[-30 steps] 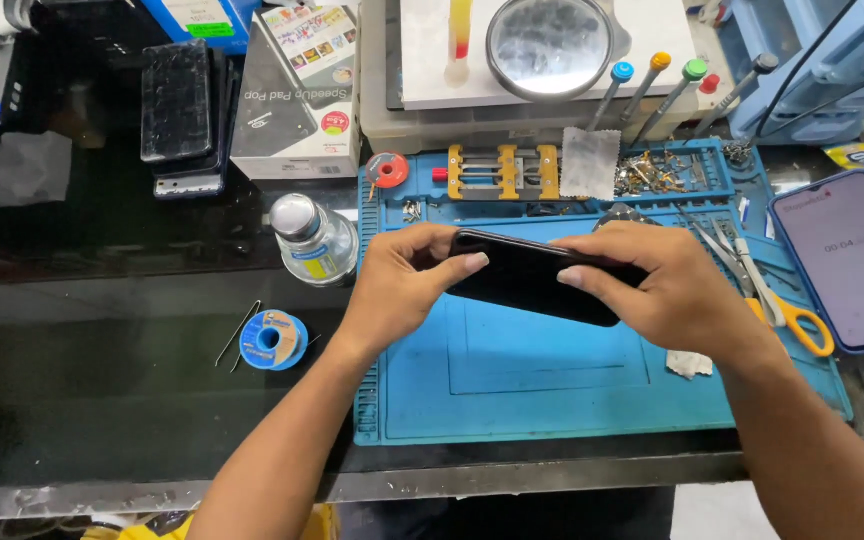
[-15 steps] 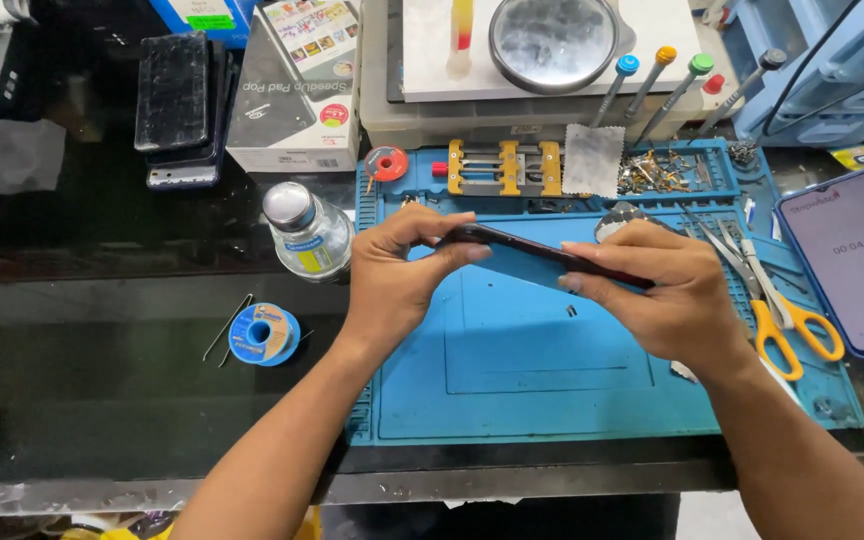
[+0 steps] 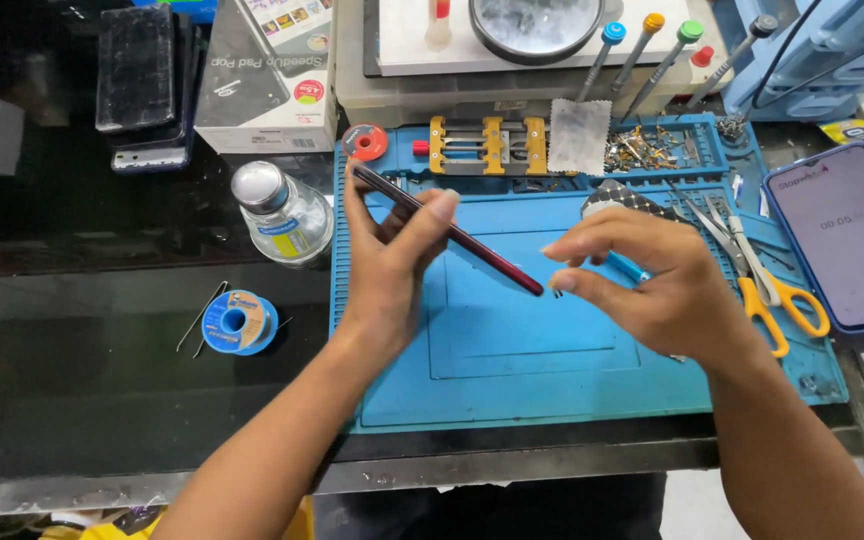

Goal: Removing the back cover of a smartphone using a prying tool and manual force at a repair station.

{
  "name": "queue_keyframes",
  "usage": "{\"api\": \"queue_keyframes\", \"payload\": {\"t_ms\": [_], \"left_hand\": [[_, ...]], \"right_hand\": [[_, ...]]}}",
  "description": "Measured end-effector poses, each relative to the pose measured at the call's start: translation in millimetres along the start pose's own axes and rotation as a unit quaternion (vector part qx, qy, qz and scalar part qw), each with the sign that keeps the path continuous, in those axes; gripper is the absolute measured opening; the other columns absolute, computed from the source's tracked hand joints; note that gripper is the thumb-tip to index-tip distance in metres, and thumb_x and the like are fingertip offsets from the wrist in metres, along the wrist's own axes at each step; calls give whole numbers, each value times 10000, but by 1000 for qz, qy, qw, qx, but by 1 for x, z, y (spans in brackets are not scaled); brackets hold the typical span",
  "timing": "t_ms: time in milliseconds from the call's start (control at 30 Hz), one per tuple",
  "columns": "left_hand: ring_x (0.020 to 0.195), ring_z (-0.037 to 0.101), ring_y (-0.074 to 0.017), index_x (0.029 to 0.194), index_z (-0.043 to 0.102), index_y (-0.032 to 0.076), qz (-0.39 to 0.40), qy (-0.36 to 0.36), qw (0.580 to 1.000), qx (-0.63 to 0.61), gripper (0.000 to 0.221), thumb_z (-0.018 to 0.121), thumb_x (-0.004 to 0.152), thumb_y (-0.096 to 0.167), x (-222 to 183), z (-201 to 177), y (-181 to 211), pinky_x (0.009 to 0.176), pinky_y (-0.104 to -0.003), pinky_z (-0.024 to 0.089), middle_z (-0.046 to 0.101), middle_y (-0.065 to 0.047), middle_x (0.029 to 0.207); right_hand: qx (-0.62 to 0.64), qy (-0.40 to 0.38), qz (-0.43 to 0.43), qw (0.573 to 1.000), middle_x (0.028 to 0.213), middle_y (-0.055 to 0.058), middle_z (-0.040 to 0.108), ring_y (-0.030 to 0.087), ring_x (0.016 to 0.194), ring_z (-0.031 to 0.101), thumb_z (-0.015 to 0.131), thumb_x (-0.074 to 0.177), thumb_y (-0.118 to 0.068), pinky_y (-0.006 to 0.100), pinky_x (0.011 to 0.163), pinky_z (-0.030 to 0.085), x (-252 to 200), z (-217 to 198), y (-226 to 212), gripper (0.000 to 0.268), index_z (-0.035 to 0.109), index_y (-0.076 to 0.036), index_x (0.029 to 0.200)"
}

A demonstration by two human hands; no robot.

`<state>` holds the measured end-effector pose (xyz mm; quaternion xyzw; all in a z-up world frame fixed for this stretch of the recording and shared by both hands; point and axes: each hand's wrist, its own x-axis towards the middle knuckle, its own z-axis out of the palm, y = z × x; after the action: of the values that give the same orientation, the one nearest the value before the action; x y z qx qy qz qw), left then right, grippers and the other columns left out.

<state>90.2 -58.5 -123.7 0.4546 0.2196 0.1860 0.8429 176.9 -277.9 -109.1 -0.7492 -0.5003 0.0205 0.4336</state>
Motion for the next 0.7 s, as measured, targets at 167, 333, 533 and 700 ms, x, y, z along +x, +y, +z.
{"api": "queue_keyframes", "payload": {"t_ms": [167,333,533,700], "left_hand": [[699,668,-143,1281,492,149,25,-36,995,-93,564,776,809,270,17,-20,13,682,-328,615,702,-103,1027],[749,686,-238,978,596,199,-30,-89,974,-208,277,738,867,409,24,-28,12,730,-390,549,748,-174,1077],[870,736,-322,1113,644,92,-52,-126,961,-240,396,715,882,406,24,-27,8,777,-418,622,717,-257,1173],[1030,706,-437,1274,610,-2,-102,-181,938,-279,604,654,886,459,24,-29,8,924,-488,589,622,-333,1340]], "right_hand": [[-194,-147,110,964,930,-35,746,169,852,684,769,877,-321,365,748,549,1,-14,42,144,800,-202,951],[-157,-234,150,948,931,-41,773,148,827,703,850,792,-343,329,765,563,5,-5,64,255,846,-218,1013],[-153,-237,167,945,919,-41,762,138,826,689,838,806,-330,310,783,555,4,-3,71,199,860,-222,972],[-145,-242,191,940,907,-47,778,127,827,691,824,823,-303,297,773,557,6,-2,62,160,860,-207,947]]}}
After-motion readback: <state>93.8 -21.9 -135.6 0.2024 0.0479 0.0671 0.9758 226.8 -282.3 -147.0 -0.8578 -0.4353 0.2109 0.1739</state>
